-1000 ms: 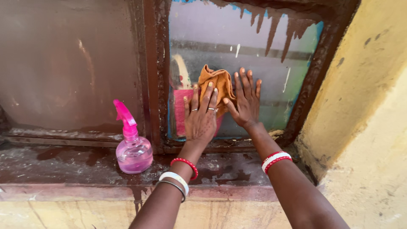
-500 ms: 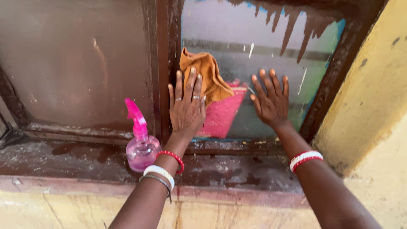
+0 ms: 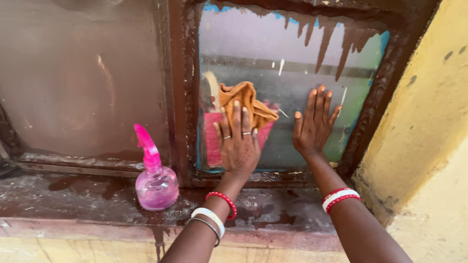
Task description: The person cleans a window by wiping the glass panes with a cloth, then picks up a spray bottle and continues wiping the window surfaces with the cloth.
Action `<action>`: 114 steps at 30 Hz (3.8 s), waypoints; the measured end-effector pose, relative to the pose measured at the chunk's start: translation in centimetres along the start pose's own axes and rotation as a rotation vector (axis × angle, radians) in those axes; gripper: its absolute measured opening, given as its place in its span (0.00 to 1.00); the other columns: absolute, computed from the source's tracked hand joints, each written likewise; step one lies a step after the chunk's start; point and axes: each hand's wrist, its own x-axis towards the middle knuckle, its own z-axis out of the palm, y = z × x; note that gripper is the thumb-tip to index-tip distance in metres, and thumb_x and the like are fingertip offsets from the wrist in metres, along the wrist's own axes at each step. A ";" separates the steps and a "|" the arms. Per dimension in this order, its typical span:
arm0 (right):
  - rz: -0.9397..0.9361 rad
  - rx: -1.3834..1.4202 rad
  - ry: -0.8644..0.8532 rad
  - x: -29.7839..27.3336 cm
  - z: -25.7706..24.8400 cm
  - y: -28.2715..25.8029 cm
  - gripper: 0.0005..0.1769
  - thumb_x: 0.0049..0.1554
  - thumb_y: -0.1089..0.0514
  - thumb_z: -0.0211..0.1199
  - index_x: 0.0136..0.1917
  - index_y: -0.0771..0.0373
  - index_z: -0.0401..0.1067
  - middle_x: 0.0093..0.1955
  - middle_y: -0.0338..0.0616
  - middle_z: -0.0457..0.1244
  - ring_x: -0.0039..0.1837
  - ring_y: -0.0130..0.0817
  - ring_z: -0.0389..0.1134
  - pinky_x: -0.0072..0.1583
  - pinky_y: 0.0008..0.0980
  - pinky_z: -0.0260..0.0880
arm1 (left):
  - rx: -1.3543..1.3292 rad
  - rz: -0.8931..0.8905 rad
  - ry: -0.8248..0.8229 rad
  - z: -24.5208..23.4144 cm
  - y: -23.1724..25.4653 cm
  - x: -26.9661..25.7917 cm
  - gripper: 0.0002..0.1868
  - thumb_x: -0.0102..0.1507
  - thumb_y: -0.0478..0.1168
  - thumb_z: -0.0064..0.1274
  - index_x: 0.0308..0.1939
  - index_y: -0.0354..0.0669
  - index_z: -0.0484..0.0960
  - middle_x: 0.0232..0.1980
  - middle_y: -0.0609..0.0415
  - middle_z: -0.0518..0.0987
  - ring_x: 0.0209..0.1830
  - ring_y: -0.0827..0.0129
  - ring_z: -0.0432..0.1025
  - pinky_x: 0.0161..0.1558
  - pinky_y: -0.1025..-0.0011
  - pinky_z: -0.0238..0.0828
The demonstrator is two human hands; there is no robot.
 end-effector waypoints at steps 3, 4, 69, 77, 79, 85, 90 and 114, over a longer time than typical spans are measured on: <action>-0.007 -0.002 0.005 0.1 0.0 0.0 0.36 0.71 0.44 0.35 0.85 0.65 0.45 0.88 0.51 0.38 0.88 0.50 0.31 0.81 0.62 0.19 | -0.050 0.030 -0.041 1.2 2.8 -0.6 0.35 0.67 0.46 0.48 0.76 0.38 0.60 0.82 0.45 0.53 0.81 0.39 0.46 0.76 0.38 0.46; 0.000 0.004 0.006 0.1 0.0 0.0 0.36 0.71 0.44 0.35 0.85 0.64 0.45 0.89 0.51 0.38 0.89 0.49 0.32 0.81 0.62 0.20 | -0.052 0.029 -0.040 1.5 3.7 -0.8 0.35 0.67 0.46 0.48 0.76 0.38 0.60 0.82 0.45 0.53 0.81 0.39 0.46 0.76 0.38 0.46; -0.085 -0.041 0.114 1.2 -1.4 -0.2 0.31 0.71 0.47 0.48 0.82 0.61 0.53 0.83 0.49 0.47 0.85 0.51 0.42 0.82 0.60 0.33 | 0.145 0.147 0.032 -4.2 -4.5 4.3 0.32 0.70 0.44 0.49 0.76 0.34 0.62 0.83 0.46 0.54 0.83 0.42 0.48 0.78 0.45 0.51; -0.205 -0.041 0.041 6.6 -3.7 2.3 0.30 0.71 0.49 0.47 0.84 0.58 0.55 0.86 0.47 0.46 0.87 0.49 0.40 0.82 0.61 0.31 | 0.096 0.033 0.075 -3.0 -2.2 3.5 0.33 0.68 0.43 0.51 0.75 0.32 0.63 0.82 0.44 0.55 0.82 0.39 0.47 0.76 0.41 0.50; -0.171 -0.032 0.062 6.5 -3.6 2.5 0.32 0.71 0.48 0.46 0.84 0.59 0.53 0.87 0.47 0.44 0.87 0.48 0.38 0.81 0.62 0.27 | 0.093 0.011 0.087 -2.7 -1.6 3.6 0.33 0.69 0.43 0.50 0.75 0.33 0.63 0.82 0.45 0.55 0.82 0.39 0.47 0.76 0.41 0.50; -0.116 -0.001 0.051 5.8 -3.2 2.5 0.32 0.71 0.47 0.44 0.84 0.59 0.52 0.87 0.47 0.44 0.88 0.49 0.38 0.82 0.60 0.27 | 0.006 -0.055 0.148 0.6 1.9 3.9 0.33 0.68 0.45 0.52 0.74 0.33 0.63 0.81 0.44 0.55 0.82 0.37 0.46 0.77 0.41 0.51; -0.117 0.005 0.060 5.5 -3.3 2.3 0.31 0.72 0.47 0.43 0.84 0.59 0.53 0.87 0.46 0.44 0.88 0.50 0.39 0.82 0.60 0.27 | -0.120 0.013 0.144 3.0 6.2 5.3 0.35 0.66 0.43 0.52 0.75 0.34 0.59 0.81 0.44 0.54 0.80 0.40 0.49 0.76 0.37 0.50; -0.140 -0.004 0.064 5.3 -3.4 2.7 0.30 0.73 0.48 0.43 0.84 0.60 0.54 0.87 0.49 0.45 0.88 0.51 0.39 0.82 0.61 0.28 | 0.073 0.255 -0.007 -1.7 -0.6 5.1 0.34 0.66 0.50 0.57 0.75 0.51 0.68 0.82 0.51 0.57 0.82 0.44 0.49 0.75 0.42 0.52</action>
